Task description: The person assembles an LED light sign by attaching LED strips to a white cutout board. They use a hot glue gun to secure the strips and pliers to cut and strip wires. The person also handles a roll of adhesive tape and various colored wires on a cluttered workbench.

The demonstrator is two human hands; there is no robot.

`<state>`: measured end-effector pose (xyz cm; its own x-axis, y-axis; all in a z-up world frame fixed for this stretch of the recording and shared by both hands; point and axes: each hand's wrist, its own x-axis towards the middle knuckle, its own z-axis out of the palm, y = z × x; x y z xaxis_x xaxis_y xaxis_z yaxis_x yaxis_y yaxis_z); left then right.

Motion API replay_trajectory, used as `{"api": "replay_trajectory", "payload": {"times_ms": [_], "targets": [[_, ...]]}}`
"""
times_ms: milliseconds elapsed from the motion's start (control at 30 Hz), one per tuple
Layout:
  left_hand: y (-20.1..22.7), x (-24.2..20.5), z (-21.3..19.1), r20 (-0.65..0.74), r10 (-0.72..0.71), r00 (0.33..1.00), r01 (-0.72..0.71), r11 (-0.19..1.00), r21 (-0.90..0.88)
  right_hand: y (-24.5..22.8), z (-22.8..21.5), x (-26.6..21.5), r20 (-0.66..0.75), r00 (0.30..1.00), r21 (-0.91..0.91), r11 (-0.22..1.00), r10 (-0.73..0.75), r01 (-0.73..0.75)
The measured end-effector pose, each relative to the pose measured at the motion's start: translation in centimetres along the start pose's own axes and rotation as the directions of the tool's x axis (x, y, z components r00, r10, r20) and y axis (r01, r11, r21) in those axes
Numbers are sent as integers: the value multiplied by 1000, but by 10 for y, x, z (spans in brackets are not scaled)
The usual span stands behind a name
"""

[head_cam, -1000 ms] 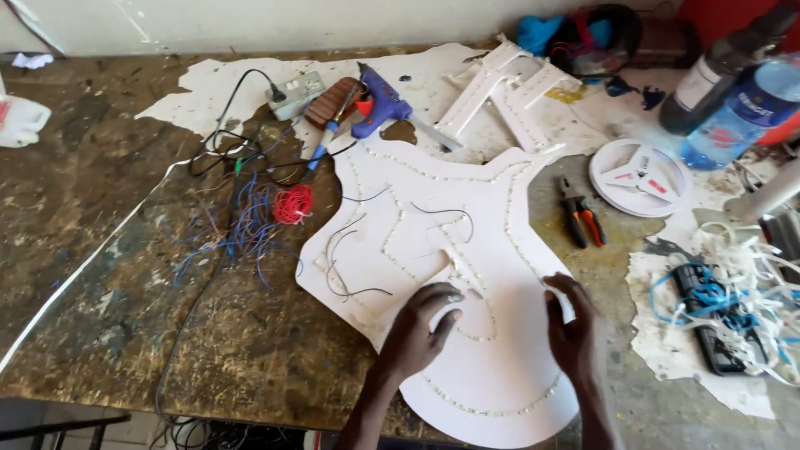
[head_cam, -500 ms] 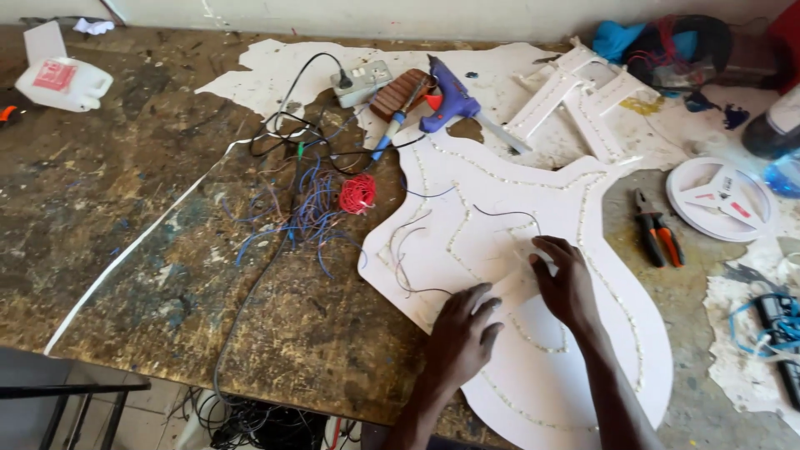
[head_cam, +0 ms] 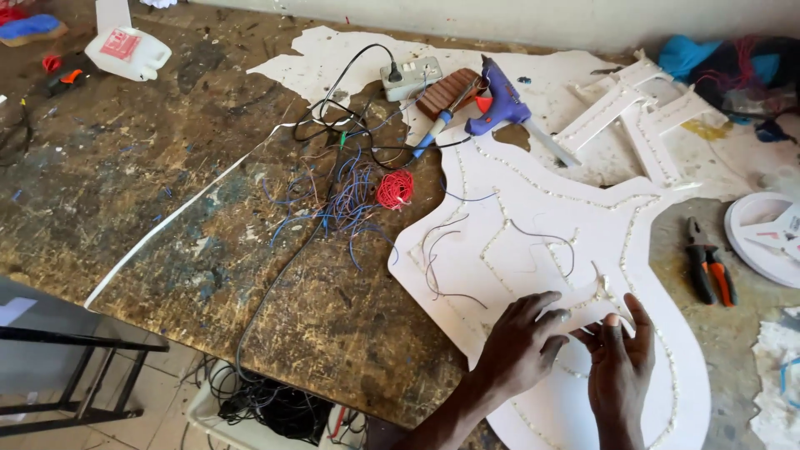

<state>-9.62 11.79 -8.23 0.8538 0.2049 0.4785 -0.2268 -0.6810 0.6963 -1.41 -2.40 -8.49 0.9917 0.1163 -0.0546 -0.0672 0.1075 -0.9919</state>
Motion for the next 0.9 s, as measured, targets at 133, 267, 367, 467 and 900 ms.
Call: {"api": "replay_trajectory", "payload": {"times_ms": [133, 267, 367, 467, 900], "targets": [[16, 5, -1, 34, 15, 999, -10, 989, -148, 19, -31, 19, -2, 997, 188, 979, 80, -78], [11, -4, -22, -104, -2, 995, -20, 978, -206, 16, -46, 31, 28, 996, 126, 988, 87, -90], [-16, -24, -32, -153, -80, 985, 59, 989, -138, 25, -58, 48, -51, 996, 135, 989, 71, -64], [-22, -37, -62, -267, -206, 941, 185, 977, -101, 13, -61, 56, -49, 994, 55, 994, 93, -91], [-78, -6, -133, -429, -338, 838, 387, 922, 30, -2, -57, 98, 282, 959, -869, 418, -17, 263]]}}
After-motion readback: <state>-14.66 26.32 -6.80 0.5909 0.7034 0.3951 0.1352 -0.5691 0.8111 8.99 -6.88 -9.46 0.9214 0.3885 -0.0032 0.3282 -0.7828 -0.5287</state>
